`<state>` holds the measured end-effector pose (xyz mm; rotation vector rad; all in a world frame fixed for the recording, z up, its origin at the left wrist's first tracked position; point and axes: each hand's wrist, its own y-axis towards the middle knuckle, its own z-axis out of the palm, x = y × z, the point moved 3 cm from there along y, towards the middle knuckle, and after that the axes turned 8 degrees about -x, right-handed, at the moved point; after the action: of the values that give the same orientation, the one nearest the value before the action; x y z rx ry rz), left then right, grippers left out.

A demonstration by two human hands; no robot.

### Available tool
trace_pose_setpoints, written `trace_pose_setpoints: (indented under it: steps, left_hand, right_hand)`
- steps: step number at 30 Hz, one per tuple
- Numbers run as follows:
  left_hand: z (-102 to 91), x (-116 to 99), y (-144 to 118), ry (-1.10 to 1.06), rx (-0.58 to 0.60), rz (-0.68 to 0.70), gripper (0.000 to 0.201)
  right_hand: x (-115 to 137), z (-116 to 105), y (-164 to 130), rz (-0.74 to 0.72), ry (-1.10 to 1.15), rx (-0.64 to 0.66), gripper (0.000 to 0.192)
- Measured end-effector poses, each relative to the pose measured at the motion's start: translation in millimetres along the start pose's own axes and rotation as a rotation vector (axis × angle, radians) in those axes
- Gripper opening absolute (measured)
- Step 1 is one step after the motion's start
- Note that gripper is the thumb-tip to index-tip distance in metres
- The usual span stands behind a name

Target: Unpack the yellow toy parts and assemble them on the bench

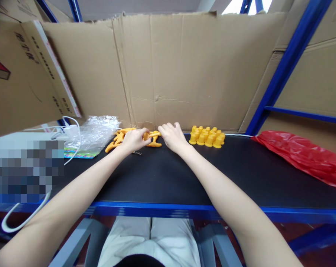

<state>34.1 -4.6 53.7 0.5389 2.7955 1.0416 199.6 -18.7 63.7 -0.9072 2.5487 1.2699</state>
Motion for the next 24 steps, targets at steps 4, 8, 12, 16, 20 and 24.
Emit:
trace_pose_setpoints:
  steps: [4, 8, 12, 16, 20, 24]
  left_hand:
    - [0.2, 3, -1, 0.027, 0.030, -0.003, 0.032]
    - [0.7, 5, -1, 0.049, 0.043, -0.007, 0.033]
    - [-0.8, 3, -1, 0.034, 0.048, -0.030, 0.034]
    - [-0.9, 1, 0, 0.021, 0.055, -0.040, 0.032]
    - [2.1, 5, 1, 0.014, 0.053, -0.049, 0.033]
    - [5.9, 21, 2, 0.023, 0.050, -0.123, 0.036]
  right_hand:
    - [-2, 7, -4, -0.077, 0.092, 0.040, 0.022]
    - [-4, 14, -6, -0.071, 0.143, 0.065, 0.028]
    - [-4, 11, -5, -0.060, 0.106, 0.052, 0.030]
    - [-1, 4, -1, -0.059, 0.050, 0.049, 0.030]
    - [-5, -2, 1, -0.010, -0.035, 0.021, 0.025]
    - [-32, -1, -3, 0.199, -0.049, -0.011, 0.020]
